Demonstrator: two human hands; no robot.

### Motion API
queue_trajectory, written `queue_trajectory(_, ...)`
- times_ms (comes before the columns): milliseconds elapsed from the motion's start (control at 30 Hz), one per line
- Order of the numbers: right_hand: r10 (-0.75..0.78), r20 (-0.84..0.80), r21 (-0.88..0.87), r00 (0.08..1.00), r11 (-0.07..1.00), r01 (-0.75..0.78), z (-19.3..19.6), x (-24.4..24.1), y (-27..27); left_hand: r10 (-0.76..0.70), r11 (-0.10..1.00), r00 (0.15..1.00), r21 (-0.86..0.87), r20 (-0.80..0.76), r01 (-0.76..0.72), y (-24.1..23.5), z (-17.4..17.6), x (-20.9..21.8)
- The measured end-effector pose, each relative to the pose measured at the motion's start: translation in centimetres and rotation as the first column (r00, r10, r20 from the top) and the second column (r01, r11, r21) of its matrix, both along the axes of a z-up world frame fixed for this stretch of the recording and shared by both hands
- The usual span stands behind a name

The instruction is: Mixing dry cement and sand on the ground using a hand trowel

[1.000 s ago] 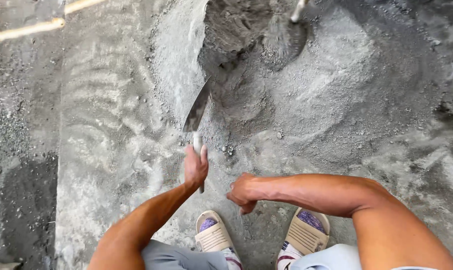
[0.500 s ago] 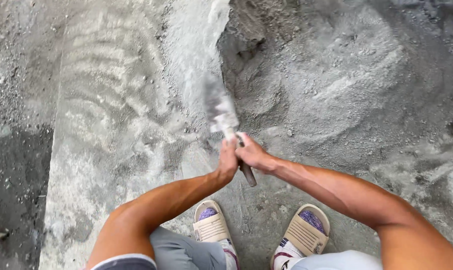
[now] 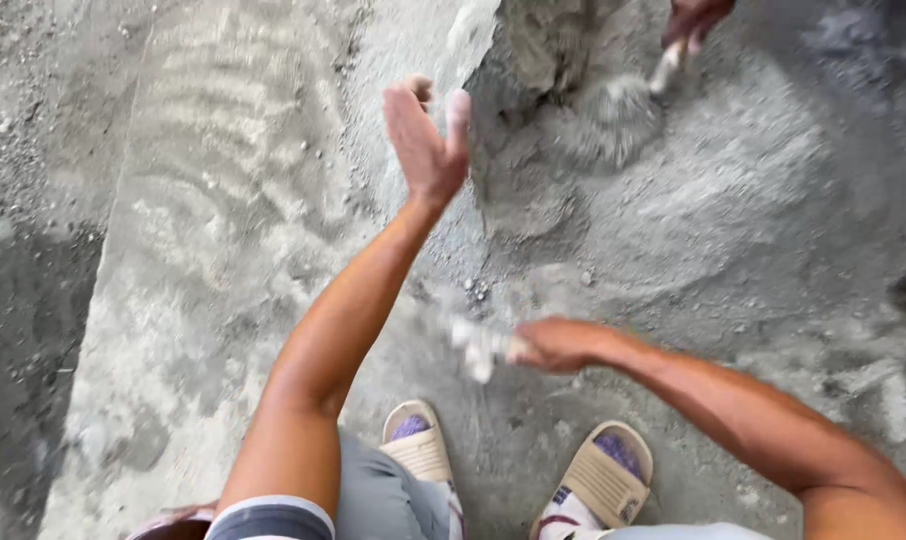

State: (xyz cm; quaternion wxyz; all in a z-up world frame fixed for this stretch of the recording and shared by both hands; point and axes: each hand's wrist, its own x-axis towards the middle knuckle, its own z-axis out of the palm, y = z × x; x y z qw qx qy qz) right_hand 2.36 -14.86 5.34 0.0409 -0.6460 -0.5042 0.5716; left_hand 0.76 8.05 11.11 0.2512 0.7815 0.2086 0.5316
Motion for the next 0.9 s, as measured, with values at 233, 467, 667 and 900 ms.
queue_trajectory(233, 0.166, 0.118, -0.037, 0.979, 0.986, -0.163, -6.7, 1.3, -3.1, 0.120, 0.957, 0.908, -0.197, -0.401, -0.213, 5.3, -7.7, 0.2)
queue_trajectory(467, -0.401, 0.257, 0.277, 0.879, 0.902, 0.330, -6.4, 4.2, 1.2, 0.138, 0.889, 0.876, -0.333, -0.462, -0.316, 5.5, -9.8, -2.3)
queue_trajectory(667, -0.674, 0.192, 0.287, 0.713, 0.733, 0.616, -8.9, 1.0, 0.1, 0.135, 0.945, 0.871, -0.202, -0.473, -0.257, 5.4, -8.7, -3.4)
queue_trajectory(900, -0.864, 0.130, 0.304, 0.486, 0.501, 0.810, -5.5, 3.4, -1.5, 0.113, 0.965, 0.822, -0.135, -0.559, -0.224, 6.7, -9.2, -4.7)
